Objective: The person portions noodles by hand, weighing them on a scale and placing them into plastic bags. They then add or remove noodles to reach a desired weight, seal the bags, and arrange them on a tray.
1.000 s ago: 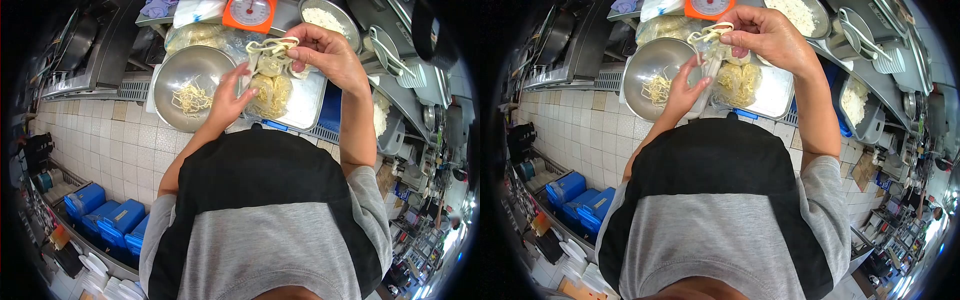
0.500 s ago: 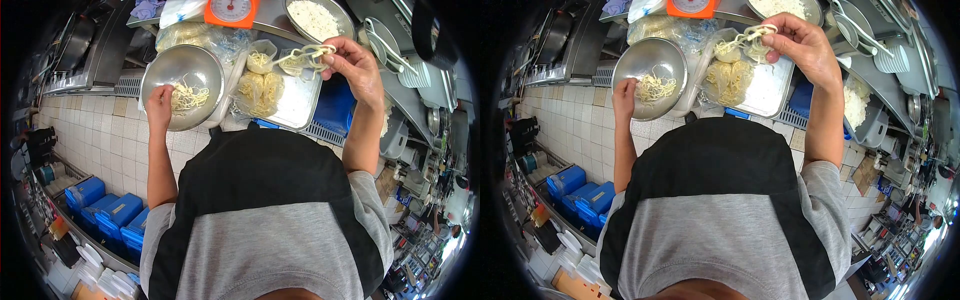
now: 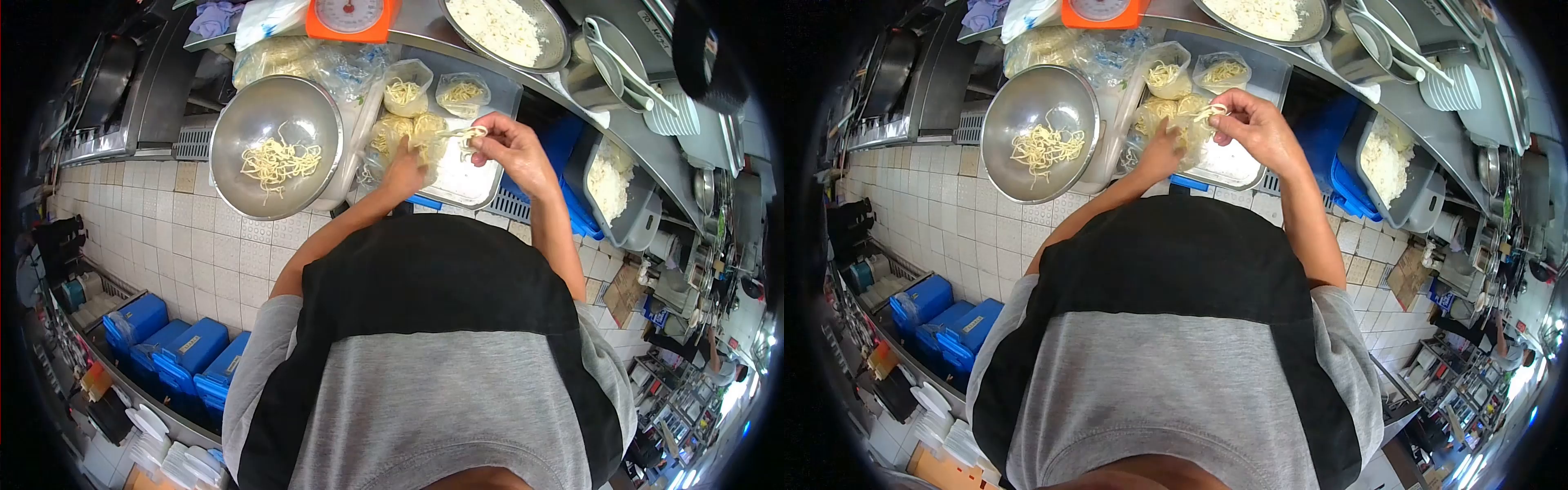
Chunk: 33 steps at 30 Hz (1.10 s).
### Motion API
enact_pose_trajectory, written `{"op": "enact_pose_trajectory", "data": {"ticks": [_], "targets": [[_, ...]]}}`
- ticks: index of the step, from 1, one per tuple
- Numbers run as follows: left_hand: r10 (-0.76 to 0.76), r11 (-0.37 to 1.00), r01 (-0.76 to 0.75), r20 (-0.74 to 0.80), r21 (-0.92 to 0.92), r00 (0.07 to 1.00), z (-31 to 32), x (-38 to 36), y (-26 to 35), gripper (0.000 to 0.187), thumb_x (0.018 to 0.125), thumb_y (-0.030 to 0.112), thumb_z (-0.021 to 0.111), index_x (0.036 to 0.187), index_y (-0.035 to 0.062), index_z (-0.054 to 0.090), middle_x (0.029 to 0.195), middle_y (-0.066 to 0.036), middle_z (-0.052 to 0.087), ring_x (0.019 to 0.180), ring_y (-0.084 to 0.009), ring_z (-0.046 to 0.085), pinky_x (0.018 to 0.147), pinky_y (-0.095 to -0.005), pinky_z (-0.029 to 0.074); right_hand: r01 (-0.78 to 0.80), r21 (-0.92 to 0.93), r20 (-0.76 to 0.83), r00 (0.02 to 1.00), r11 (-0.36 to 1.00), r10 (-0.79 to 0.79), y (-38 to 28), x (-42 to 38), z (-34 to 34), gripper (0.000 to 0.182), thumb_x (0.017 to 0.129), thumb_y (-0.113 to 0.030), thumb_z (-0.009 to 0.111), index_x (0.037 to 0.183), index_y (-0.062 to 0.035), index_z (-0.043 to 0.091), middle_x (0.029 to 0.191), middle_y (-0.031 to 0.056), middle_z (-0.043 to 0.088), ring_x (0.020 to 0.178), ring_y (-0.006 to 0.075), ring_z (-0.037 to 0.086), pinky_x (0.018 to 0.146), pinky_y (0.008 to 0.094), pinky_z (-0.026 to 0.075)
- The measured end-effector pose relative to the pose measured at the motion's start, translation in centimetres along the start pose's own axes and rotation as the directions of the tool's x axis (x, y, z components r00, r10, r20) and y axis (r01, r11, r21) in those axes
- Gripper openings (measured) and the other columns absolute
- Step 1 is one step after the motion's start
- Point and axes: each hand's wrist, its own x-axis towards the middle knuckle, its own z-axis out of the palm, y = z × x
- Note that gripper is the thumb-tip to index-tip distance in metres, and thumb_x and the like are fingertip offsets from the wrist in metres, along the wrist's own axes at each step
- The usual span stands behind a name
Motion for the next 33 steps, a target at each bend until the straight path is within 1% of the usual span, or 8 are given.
{"op": "enact_pose_trajectory", "data": {"ticks": [2,15,20,22,23,26,31,33], "targets": [[-0.063,0.998,0.059,-0.164,-0.031,0.985,-0.4,0.9,-0.2,0.036,0.079,0.008,0.057,0.114,-0.002,0.059,0.126,-0.025,0.05,0.114,-0.0342,0.053,0.094,-0.0356,0.045,-0.018,0.013,-0.007,1.0,1.0,0.018,1.4,0.1,0.2,0.013,0.087,-0.008,0.061,0.097,-0.0008,0.057,0.082,0.0007,0.059,0.07,0.008,0.059,0.065,0.023,0.049],[-0.071,0.976,0.025,-0.209,-0.215,0.975,-4.6,3.2,3.5,0.022,0.076,0.002,0.054,0.092,0.0012,0.069,0.1,-0.016,0.066,0.09,-0.0336,0.062,0.08,-0.0376,0.049,0.144,0.257,-0.131,0.985,0.956,-0.114,10.7,3.7,0.9,0.014,0.086,-0.004,0.054,0.1,0.0001,0.055,0.086,0.0026,0.059,0.082,0.0116,0.06,0.076,0.0271,0.05],[-0.01,0.986,-0.03,-0.246,-0.162,0.969,-4.2,3.4,4.4,0.038,0.073,-0.001,0.052,0.108,0.0041,0.065,0.114,-0.016,0.061,0.102,-0.0321,0.059,0.088,-0.0365,0.047,0.006,-0.246,-0.119,0.992,0.969,-0.036,17.0,7.0,1.3,0.022,0.087,-0.014,0.05,0.104,-0.0037,0.057,0.093,0.0116,0.063,0.087,0.0199,0.061,0.079,0.0343,0.046],[0.001,0.987,-0.034,-0.203,-0.159,0.979,-4.1,3.3,4.3,0.042,0.072,-0.002,0.051,0.112,0.0047,0.063,0.117,-0.016,0.06,0.105,-0.0312,0.058,0.091,-0.0359,0.046,-0.191,-0.686,-0.175,0.98,0.702,0.096,15.0,7.0,1.7,0.03,0.087,-0.02,0.046,0.112,-0.0067,0.057,0.1,0.0232,0.064,0.094,0.034,0.063,0.08,0.0428,0.048],[0.011,0.987,-0.037,-0.16,-0.158,0.987,-4.0,3.2,4.2,0.046,0.072,-0.002,0.05,0.116,0.0054,0.061,0.121,-0.016,0.058,0.109,-0.0303,0.056,0.094,-0.0352,0.045,-0.192,-0.684,-0.174,0.98,0.703,0.097,14.1,7.0,1.5,0.03,0.087,-0.02,0.046,0.112,-0.0067,0.057,0.1,0.0232,0.064,0.094,0.034,0.063,0.08,0.0428,0.048],[-0.012,0.989,-0.004,-0.105,-0.149,0.994,-4.0,2.9,4.8,0.05,0.071,-0.003,0.05,0.12,0.0052,0.058,0.125,-0.015,0.055,0.112,-0.0297,0.055,0.096,-0.0345,0.043,-0.216,-0.942,-0.159,0.961,0.256,0.226,12.7,7.0,0.6,0.03,0.086,-0.018,0.048,0.113,-0.0106,0.059,0.099,0.0188,0.066,0.094,0.0334,0.063,0.081,0.0435,0.049],[-0.024,0.993,0.006,-0.153,-0.118,0.988,-4.2,4.3,4.7,0.052,0.071,-0.003,0.051,0.123,0.0039,0.055,0.128,-0.014,0.053,0.112,-0.0308,0.054,0.095,-0.0352,0.043,-0.077,-0.914,-0.088,0.996,0.399,-0.008,9.3,5.1,-2.4,0.024,0.087,-0.019,0.048,0.102,-0.01,0.065,0.095,0.0179,0.067,0.09,0.0296,0.065,0.078,0.0393,0.05],[-0.025,0.992,0.005,-0.16,-0.126,0.987,-4.2,4.4,4.3,0.052,0.071,-0.003,0.051,0.123,0.0027,0.054,0.129,-0.013,0.052,0.111,-0.031,0.054,0.093,-0.0361,0.044,-0.189,-0.562,-0.352,0.936,0.805,-0.026,9.6,5.0,-4.1,0.021,0.085,-0.021,0.053,0.098,-0.011,0.066,0.093,0.0158,0.067,0.088,0.0286,0.065,0.077,0.0389,0.05]]}}
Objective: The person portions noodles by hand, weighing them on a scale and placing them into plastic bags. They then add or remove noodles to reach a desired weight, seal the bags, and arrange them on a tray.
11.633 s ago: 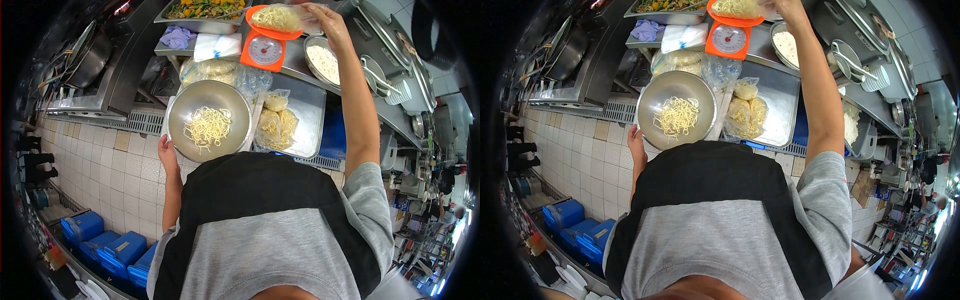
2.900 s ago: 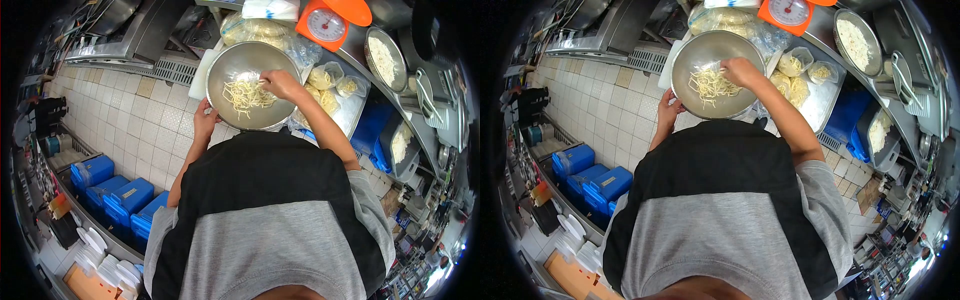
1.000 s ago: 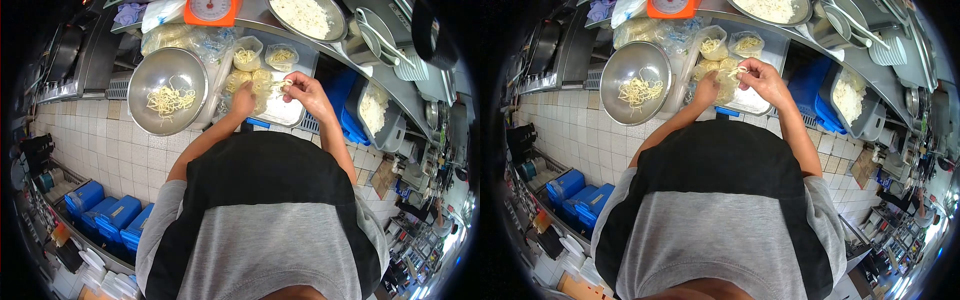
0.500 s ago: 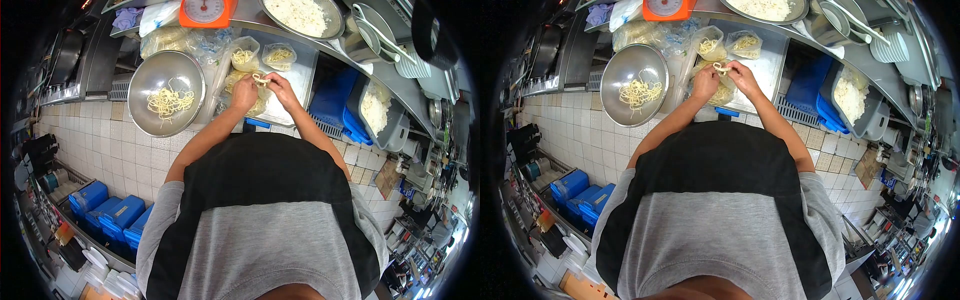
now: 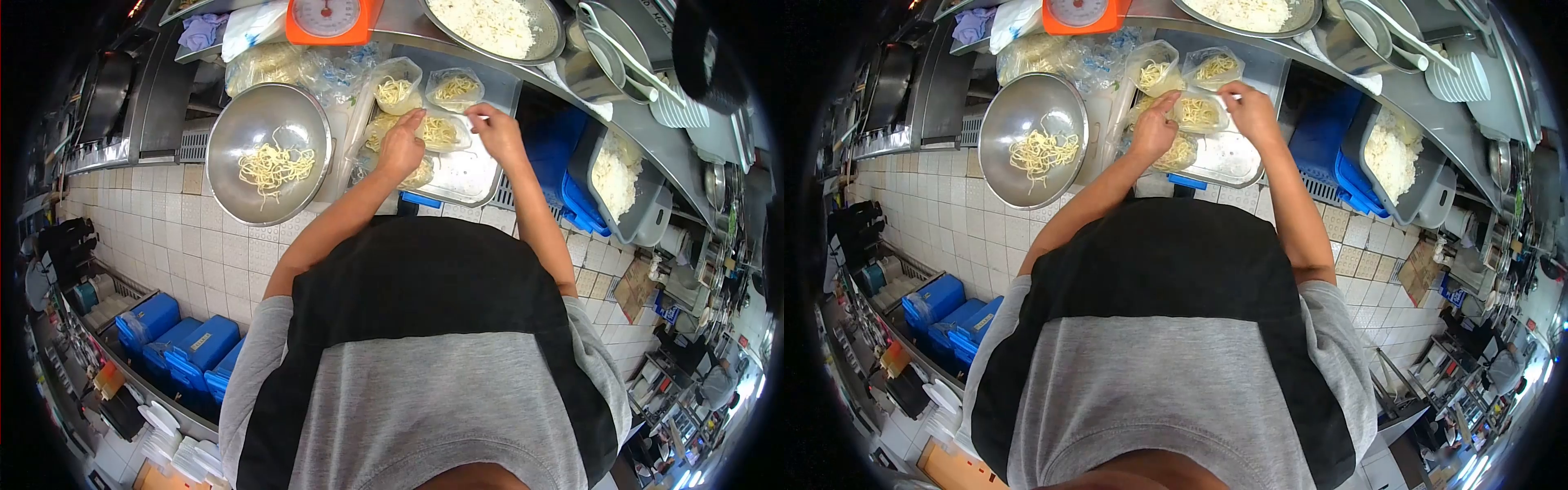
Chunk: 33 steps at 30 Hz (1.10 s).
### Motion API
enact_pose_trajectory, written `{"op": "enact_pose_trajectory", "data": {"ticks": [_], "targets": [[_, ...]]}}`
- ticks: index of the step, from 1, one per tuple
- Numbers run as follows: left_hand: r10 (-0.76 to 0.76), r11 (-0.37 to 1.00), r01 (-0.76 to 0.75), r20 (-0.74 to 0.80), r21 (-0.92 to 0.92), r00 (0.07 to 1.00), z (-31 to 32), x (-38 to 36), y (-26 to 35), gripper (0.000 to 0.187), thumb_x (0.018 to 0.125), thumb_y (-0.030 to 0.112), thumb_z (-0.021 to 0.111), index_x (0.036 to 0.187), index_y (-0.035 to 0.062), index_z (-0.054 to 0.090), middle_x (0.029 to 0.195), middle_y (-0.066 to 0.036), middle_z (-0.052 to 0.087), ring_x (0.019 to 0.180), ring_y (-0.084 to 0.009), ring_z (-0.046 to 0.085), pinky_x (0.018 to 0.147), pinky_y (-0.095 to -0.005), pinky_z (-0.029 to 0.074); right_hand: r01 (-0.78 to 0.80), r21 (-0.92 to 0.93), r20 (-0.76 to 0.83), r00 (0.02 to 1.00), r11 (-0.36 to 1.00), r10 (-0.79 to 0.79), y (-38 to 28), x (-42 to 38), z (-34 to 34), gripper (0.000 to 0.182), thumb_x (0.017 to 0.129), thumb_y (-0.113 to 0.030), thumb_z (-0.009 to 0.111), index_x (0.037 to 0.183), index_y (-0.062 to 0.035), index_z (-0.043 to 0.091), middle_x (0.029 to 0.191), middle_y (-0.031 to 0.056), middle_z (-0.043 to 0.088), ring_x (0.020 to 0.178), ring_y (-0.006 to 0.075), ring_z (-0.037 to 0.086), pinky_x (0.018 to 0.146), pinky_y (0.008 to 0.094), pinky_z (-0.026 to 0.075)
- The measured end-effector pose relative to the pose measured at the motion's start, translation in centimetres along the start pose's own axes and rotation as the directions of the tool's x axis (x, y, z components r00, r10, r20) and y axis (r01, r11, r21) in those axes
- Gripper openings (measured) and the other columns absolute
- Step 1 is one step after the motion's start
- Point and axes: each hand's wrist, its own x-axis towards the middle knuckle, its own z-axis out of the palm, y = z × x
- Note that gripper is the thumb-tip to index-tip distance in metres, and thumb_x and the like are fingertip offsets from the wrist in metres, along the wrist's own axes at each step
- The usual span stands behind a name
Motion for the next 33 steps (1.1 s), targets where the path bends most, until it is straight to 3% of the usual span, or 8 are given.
{"op": "enact_pose_trajectory", "data": {"ticks": [2,4,6,8,15,21,26,33], "targets": [[0.017,1.0,-0.016,0.041,-0.007,0.999,-0.1,0.0,0.0,0.054,0.071,-0.003,0.05,0.124,0.0021,0.052,0.131,-0.013,0.05,0.112,-0.0314,0.053,0.094,-0.0365,0.044,-0.107,0.081,-0.058,0.992,0.991,0.112,3.2,0.5,0.3,0.018,0.083,-0.022,0.059,0.094,-0.0114,0.067,0.089,0.0139,0.068,0.086,0.0294,0.065,0.076,0.0399,0.05],[0.017,1.0,-0.015,0.077,-0.022,0.997,-0.4,0.1,0.7,0.055,0.071,-0.004,0.05,0.126,0.0015,0.051,0.133,-0.015,0.048,0.116,-0.031,0.051,0.097,-0.0352,0.042,-0.034,-0.276,0.066,0.996,0.96,0.054,9.4,1.8,2.8,0.019,0.081,-0.021,0.062,0.098,-0.0122,0.066,0.091,0.0138,0.067,0.09,0.0281,0.064,0.078,0.0383,0.05],[0.015,0.999,-0.011,0.11,-0.032,0.994,-0.5,0.2,0.9,0.057,0.071,-0.004,0.049,0.127,0.0009,0.049,0.134,-0.017,0.046,0.12,-0.0307,0.048,0.099,-0.0339,0.04,-0.038,-0.465,0.293,0.936,0.884,0.194,12.0,1.7,5.3,0.038,0.08,-0.02,0.062,0.117,-0.0161,0.057,0.117,0.0161,0.057,0.107,0.0304,0.057,0.088,0.0382,0.048],[0.063,0.997,-0.058,0.127,-0.042,0.99,-0.3,0.1,1.0,0.057,0.07,-0.005,0.048,0.127,0.0003,0.049,0.135,-0.016,0.046,0.121,-0.0302,0.047,0.099,-0.0329,0.04,-0.109,-0.43,0.184,0.961,0.896,0.205,11.7,0.4,7.7,0.051,0.077,-0.02,0.065,0.126,-0.0164,0.05,0.126,0.0191,0.05,0.105,0.034,0.057,0.089,0.0412,0.048],[0.03,0.999,-0.024,0.213,-0.033,0.977,-0.3,0.0,2.1,0.058,0.069,-0.008,0.048,0.126,0.0012,0.05,0.133,-0.016,0.048,0.12,-0.0304,0.048,0.096,-0.0331,0.043,-0.032,-0.548,0.123,0.985,0.836,0.119,15.5,-3.1,12.7,0.016,0.084,-0.011,0.049,0.094,-0.0063,0.06,0.105,0.0161,0.058,0.084,0.029,0.064,0.072,0.041,0.054],[0.124,0.99,-0.107,0.2,-0.09,0.972,1.1,0.2,2.5,0.062,0.068,-0.008,0.05,0.128,0.0041,0.049,0.132,-0.015,0.049,0.12,-0.0302,0.048,0.095,-0.034,0.043,-0.213,0.039,0.156,0.966,0.976,0.205,11.0,-6.5,3.7,0.008,0.079,-0.013,0.06,0.082,-0.0054,0.059,0.082,0.0132,0.065,0.07,0.0181,0.064,0.063,0.0299,0.05],[0.184,0.978,-0.16,0.195,-0.132,0.963,2.2,-0.3,3.1,0.062,0.067,-0.007,0.051,0.128,0.0055,0.05,0.133,-0.014,0.049,0.119,-0.0301,0.049,0.095,-0.0343,0.043,-0.135,0.639,0.095,0.991,0.757,0.096,3.9,-7.4,0.9,0.008,0.084,-0.008,0.058,0.079,-0.0045,0.054,0.08,0.0061,0.064,0.068,0.0059,0.058,0.063,0.0219,0.047],[0.079,0.991,-0.066,0.114,-0.113,0.99,2.4,-0.9,1.9,0.049,0.077,0.002,0.054,0.126,0.005,0.051,0.13,-0.012,0.051,0.117,-0.0282,0.051,0.093,-0.0339,0.045,0.147,-0.315,0.15,0.983,0.938,-0.104,4.2,-0.2,6.8,0.021,0.082,-0.02,0.058,0.09,-0.0007,0.063,0.086,0.0216,0.065,0.081,0.0365,0.064,0.072,0.0439,0.05]]}}
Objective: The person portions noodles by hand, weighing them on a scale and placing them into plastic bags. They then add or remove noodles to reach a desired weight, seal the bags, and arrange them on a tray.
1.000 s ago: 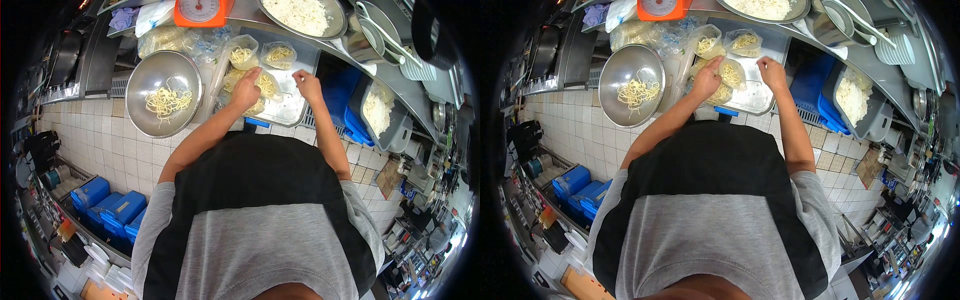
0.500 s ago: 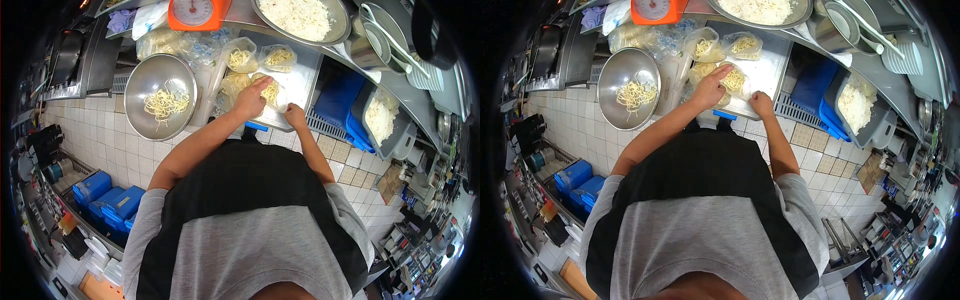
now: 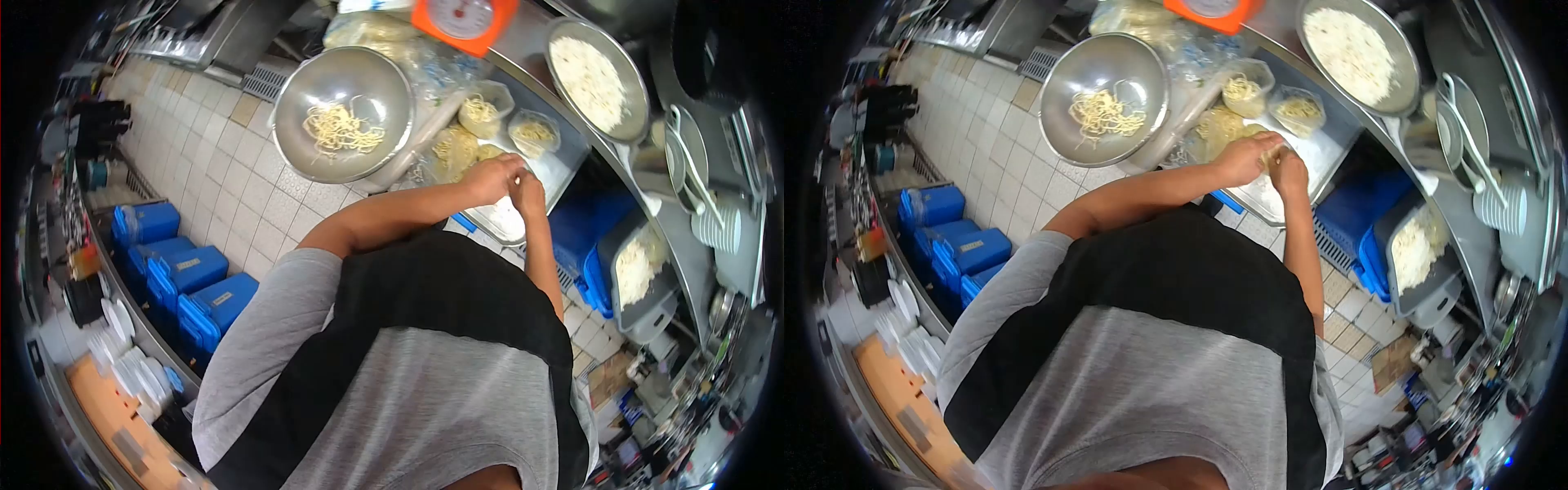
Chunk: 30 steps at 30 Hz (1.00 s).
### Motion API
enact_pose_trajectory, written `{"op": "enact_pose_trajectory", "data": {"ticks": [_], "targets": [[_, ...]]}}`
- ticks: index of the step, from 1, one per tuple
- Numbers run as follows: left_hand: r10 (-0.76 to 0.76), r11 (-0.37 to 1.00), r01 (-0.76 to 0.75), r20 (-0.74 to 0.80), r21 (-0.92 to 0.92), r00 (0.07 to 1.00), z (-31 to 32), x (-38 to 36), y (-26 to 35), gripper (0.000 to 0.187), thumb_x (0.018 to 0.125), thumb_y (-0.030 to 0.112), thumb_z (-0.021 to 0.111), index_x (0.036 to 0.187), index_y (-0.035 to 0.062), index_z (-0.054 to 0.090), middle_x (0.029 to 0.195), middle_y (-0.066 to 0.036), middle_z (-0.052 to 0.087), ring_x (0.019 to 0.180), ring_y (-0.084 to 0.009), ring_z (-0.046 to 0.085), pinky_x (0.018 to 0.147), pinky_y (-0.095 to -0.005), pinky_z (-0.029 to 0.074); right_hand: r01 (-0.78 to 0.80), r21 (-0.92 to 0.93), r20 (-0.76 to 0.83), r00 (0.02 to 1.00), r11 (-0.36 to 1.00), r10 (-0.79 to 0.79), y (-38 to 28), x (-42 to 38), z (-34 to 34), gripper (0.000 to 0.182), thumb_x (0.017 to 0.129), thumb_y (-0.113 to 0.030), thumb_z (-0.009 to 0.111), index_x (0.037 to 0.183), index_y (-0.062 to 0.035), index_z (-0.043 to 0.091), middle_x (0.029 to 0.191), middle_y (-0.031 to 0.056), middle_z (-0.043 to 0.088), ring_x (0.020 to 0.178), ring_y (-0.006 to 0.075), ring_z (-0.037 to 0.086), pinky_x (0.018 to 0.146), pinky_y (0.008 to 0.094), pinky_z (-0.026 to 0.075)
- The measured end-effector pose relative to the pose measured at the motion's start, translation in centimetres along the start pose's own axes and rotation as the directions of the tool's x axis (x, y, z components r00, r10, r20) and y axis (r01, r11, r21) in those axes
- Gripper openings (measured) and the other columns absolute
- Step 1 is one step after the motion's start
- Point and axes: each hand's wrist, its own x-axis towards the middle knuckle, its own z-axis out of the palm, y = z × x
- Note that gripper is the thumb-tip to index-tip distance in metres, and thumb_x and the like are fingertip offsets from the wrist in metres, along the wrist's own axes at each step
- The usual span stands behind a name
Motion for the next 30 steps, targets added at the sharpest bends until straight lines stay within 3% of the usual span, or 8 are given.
{"op": "enact_pose_trajectory", "data": {"ticks": [5,10,14,19,20,22,25,30], "targets": [[0.069,0.997,-0.067,-0.062,0.024,0.996,-3.5,-2.0,1.1,0.056,0.072,-0.005,0.047,0.126,0.0067,0.051,0.126,-0.013,0.053,0.114,-0.03,0.052,0.094,-0.0359,0.044,0.073,-0.294,0.117,0.992,0.953,-0.041,-2.6,1.0,-3.5,0.017,0.082,-0.018,0.058,0.087,-0.0043,0.068,0.089,0.0216,0.065,0.082,0.0375,0.063,0.076,0.0442,0.049],[-0.07,0.991,0.028,-0.335,-0.13,0.94,-14.3,-6.5,0.8,0.041,0.074,-0.004,0.054,0.112,0.0094,0.062,0.124,-0.012,0.052,0.106,-0.0267,0.056,0.083,-0.033,0.047,0.204,-0.02,-0.063,0.977,0.979,-0.205,-10.7,1.0,-7.0,0.016,0.082,-0.017,0.059,0.087,-0.0031,0.065,0.086,0.0174,0.065,0.078,0.0338,0.064,0.071,0.0411,0.049],[-0.058,0.918,0.323,-0.725,0.232,0.686,-21.6,-12.9,-3.9,0.041,0.074,-0.001,0.059,0.113,0.0105,0.062,0.126,-0.019,0.049,0.11,-0.0319,0.053,0.093,-0.0385,0.041,0.473,0.189,0.012,0.875,0.861,-0.484,-19.6,2.2,-4.2,0.017,0.08,-0.017,0.062,0.09,-0.0038,0.065,0.095,0.0137,0.064,0.086,0.03,0.063,0.075,0.0384,0.049],[-0.256,0.777,0.622,-0.857,0.093,0.448,-23.6,-20.7,-10.8,0.058,0.077,0.006,0.062,0.131,0.0055,0.042,0.133,-0.025,0.039,0.121,-0.0369,0.042,0.093,-0.0454,0.041,0.669,-0.042,0.353,0.704,0.742,-0.616,-26.2,6.4,5.0,0.033,0.075,-0.022,0.069,0.104,-0.0057,0.061,0.105,0.017,0.06,0.1,0.0316,0.059,0.085,0.0397,0.049],[-0.259,0.778,0.621,-0.854,0.093,0.451,-23.7,-21.1,-10.5,0.058,0.077,0.006,0.062,0.131,0.0055,0.042,0.133,-0.025,0.039,0.121,-0.0369,0.042,0.093,-0.0454,0.041,0.666,-0.043,0.355,0.707,0.745,-0.612,-26.8,7.5,6.8,0.033,0.075,-0.022,0.069,0.104,-0.0057,0.061,0.105,0.017,0.06,0.1,0.0316,0.059,0.085,0.0397,0.049],[-0.849,0.527,0.364,-0.46,-0.768,0.258,-23.8,-21.6,-9.3,0.053,0.082,0.006,0.058,0.132,0.0029,0.039,0.128,-0.024,0.042,0.103,-0.0321,0.057,0.076,-0.0411,0.052,0.535,-0.178,0.508,0.769,0.826,-0.388,-28.0,8.8,9.4,0.046,0.075,-0.024,0.07,0.115,-0.0054,0.055,0.116,0.0171,0.056,0.111,0.0322,0.054,0.09,0.0414,0.046],[-0.904,0.246,0.23,-0.137,-0.942,0.405,-23.0,-22.6,-9.8,0.056,0.085,0.006,0.056,0.136,0.0008,0.034,0.118,-0.018,0.051,0.084,-0.0271,0.064,0.066,-0.0365,0.056,0.602,-0.23,0.519,0.74,0.765,-0.426,-29.1,7.8,11.9,0.045,0.074,-0.02,0.069,0.114,-0.0059,0.056,0.113,0.0204,0.056,0.102,0.035,0.059,0.083,0.044,0.05],[-0.844,0.291,0.207,-0.148,-0.934,0.516,-23.3,-22.3,-10.0,0.053,0.088,0.006,0.052,0.136,-0.0003,0.033,0.105,-0.014,0.057,0.07,-0.0237,0.065,0.063,-0.0337,0.057,0.629,-0.153,0.638,0.652,0.762,-0.41,-29.1,7.4,16.5,0.029,0.074,-0.011,0.061,0.103,-0.0057,0.062,0.104,0.0198,0.062,0.092,0.0342,0.063,0.078,0.0414,0.051]]}}
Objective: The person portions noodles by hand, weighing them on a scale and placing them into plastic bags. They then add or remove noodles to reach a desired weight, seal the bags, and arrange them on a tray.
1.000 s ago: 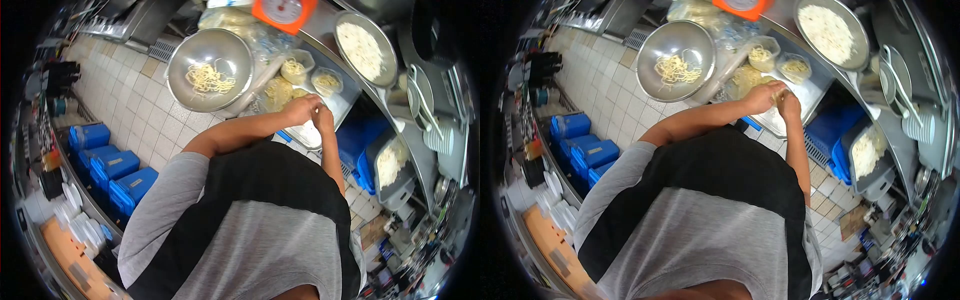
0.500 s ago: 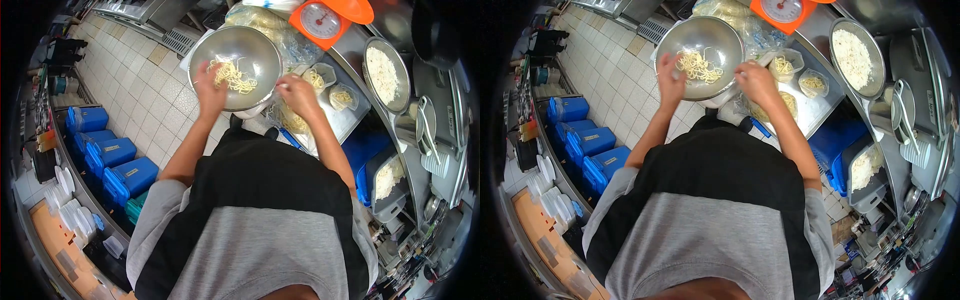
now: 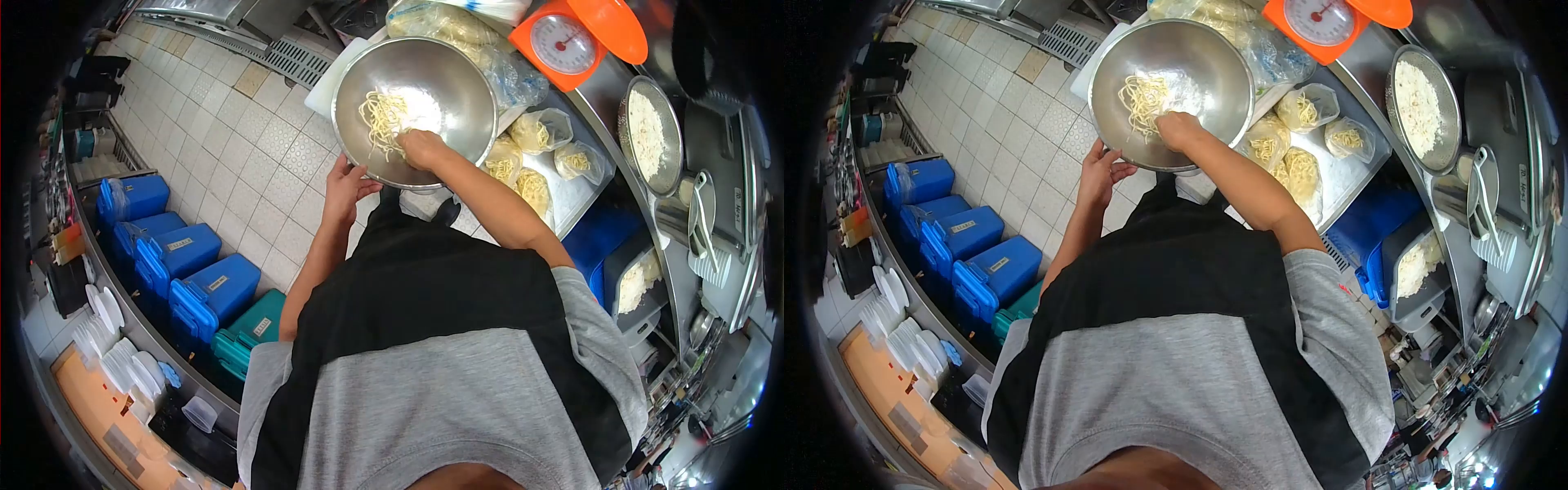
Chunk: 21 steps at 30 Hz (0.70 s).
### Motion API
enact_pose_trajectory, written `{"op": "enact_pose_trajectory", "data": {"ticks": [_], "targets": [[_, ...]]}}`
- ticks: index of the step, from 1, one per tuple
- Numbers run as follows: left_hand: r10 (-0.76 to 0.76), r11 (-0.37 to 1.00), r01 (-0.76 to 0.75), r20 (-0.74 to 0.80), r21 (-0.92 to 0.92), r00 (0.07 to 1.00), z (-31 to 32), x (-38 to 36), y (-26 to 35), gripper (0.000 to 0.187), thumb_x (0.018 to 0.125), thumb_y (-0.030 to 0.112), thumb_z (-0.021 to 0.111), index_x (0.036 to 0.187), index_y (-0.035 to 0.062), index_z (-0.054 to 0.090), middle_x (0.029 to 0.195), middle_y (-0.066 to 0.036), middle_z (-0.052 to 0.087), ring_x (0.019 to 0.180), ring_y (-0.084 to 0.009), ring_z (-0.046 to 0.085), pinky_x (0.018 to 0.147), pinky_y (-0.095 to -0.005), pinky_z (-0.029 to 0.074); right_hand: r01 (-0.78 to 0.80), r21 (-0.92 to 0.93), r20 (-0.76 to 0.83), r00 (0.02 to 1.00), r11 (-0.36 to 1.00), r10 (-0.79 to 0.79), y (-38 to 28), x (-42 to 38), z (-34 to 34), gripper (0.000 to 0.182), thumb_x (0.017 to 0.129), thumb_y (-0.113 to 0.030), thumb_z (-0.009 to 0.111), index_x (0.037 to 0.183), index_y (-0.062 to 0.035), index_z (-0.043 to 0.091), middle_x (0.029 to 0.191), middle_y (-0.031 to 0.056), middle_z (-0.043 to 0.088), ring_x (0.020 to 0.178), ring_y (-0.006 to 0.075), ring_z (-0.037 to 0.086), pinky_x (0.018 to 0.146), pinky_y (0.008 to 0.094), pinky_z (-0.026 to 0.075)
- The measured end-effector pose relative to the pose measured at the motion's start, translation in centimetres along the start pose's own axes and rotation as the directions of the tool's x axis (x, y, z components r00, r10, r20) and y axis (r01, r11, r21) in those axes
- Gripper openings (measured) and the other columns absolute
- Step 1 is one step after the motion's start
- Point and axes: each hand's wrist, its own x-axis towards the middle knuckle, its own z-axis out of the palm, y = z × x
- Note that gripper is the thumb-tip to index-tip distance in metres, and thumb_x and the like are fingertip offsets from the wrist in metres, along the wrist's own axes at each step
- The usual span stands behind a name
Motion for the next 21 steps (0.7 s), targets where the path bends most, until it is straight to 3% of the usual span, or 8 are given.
{"op": "enact_pose_trajectory", "data": {"ticks": [2,8,10,11,15,17,18,21], "targets": [[0.035,0.998,-0.035,-0.006,0.043,0.999,0.0,0.0,0.9,0.05,0.088,0.006,0.052,0.135,-0.0008,0.035,0.103,-0.014,0.058,0.07,-0.0232,0.065,0.064,-0.034,0.057,0.024,-0.037,0.062,0.998,0.999,-0.022,0.6,0.3,0.3,0.025,0.074,-0.008,0.057,0.098,-0.0062,0.065,0.1,0.0196,0.065,0.088,0.0343,0.064,0.076,0.0408,0.052],[-0.116,0.973,0.078,-0.171,-0.217,0.978,-1.9,1.2,-1.5,0.042,0.094,0.024,0.041,0.127,-0.0029,0.041,0.101,-0.016,0.056,0.082,-0.0281,0.063,0.069,-0.0352,0.056,0.044,0.471,0.058,0.995,0.881,-0.081,2.3,-4.9,-7.7,0.018,0.074,-0.006,0.059,0.091,-0.002,0.064,0.08,0.011,0.066,0.075,0.0206,0.065,0.063,0.0316,0.051],[-0.152,0.968,0.117,-0.148,-0.222,0.977,-2.0,1.1,-4.0,0.041,0.094,0.023,0.042,0.124,-0.003,0.042,0.102,-0.017,0.056,0.083,-0.029,0.063,0.069,-0.0357,0.055,0.054,0.858,-0.003,0.995,0.51,-0.101,3.0,-7.6,-9.7,0.019,0.074,-0.009,0.065,0.092,-0.0024,0.063,0.074,0.0025,0.061,0.07,0.0102,0.059,0.062,0.0249,0.047],[-0.186,0.961,0.151,-0.138,-0.233,0.973,-2.0,1.2,-5.3,0.039,0.093,0.023,0.043,0.122,-0.0031,0.043,0.103,-0.018,0.056,0.084,-0.0298,0.063,0.069,-0.0361,0.055,0.05,0.859,-0.008,0.996,0.51,-0.084,3.3,-9.0,-10.8,0.019,0.074,-0.009,0.065,0.092,-0.0024,0.063,0.074,0.0025,0.061,0.07,0.0102,0.059,0.062,0.0249,0.047],[-0.258,0.958,0.217,0.234,0.187,0.937,4.1,-0.5,-7.1,0.03,0.085,0.017,0.059,0.11,-0.0003,0.059,0.099,-0.012,0.063,0.087,-0.0214,0.063,0.073,-0.0282,0.051,0.116,0.883,-0.102,0.993,0.454,-0.055,4.2,-14.9,-14.5,0.014,0.078,-0.006,0.064,0.09,-0.0038,0.06,0.078,0.0,0.059,0.067,0.0069,0.055,0.064,0.0218,0.045],[-0.193,0.933,0.021,0.454,0.358,0.87,6.9,0.1,-9.0,0.039,0.082,0.018,0.064,0.118,0.0048,0.059,0.119,-0.018,0.057,0.109,-0.0254,0.056,0.088,-0.0311,0.045,0.186,0.884,-0.183,0.982,0.428,-0.048,5.1,-17.4,-15.1,0.015,0.078,-0.005,0.064,0.092,-0.0032,0.059,0.08,0.0007,0.06,0.068,0.0071,0.056,0.065,0.0217,0.046],[-0.196,0.933,0.021,0.461,0.358,0.866,8.7,0.1,-9.6,0.039,0.082,0.018,0.064,0.118,0.0048,0.059,0.119,-0.018,0.057,0.109,-0.0254,0.056,0.088,-0.0311,0.045,0.198,0.896,-0.202,0.979,0.398,-0.032,5.2,-18.9,-15.5,0.016,0.078,-0.003,0.063,0.093,-0.0023,0.058,0.081,0.001,0.059,0.068,0.0073,0.056,0.065,0.0223,0.047],[0.067,0.813,-0.372,0.562,0.448,0.824,13.9,1.3,-11.4,0.046,0.082,0.021,0.065,0.126,0.0103,0.056,0.138,-0.023,0.04,0.131,-0.0302,0.036,0.103,-0.0355,0.032,0.185,0.893,-0.2,0.98,0.41,-0.006,6.3,-22.4,-15.7,0.015,0.078,-0.002,0.062,0.092,-0.0017,0.057,0.081,0.0011,0.059,0.068,0.0074,0.056,0.065,0.0225,0.047]]}}
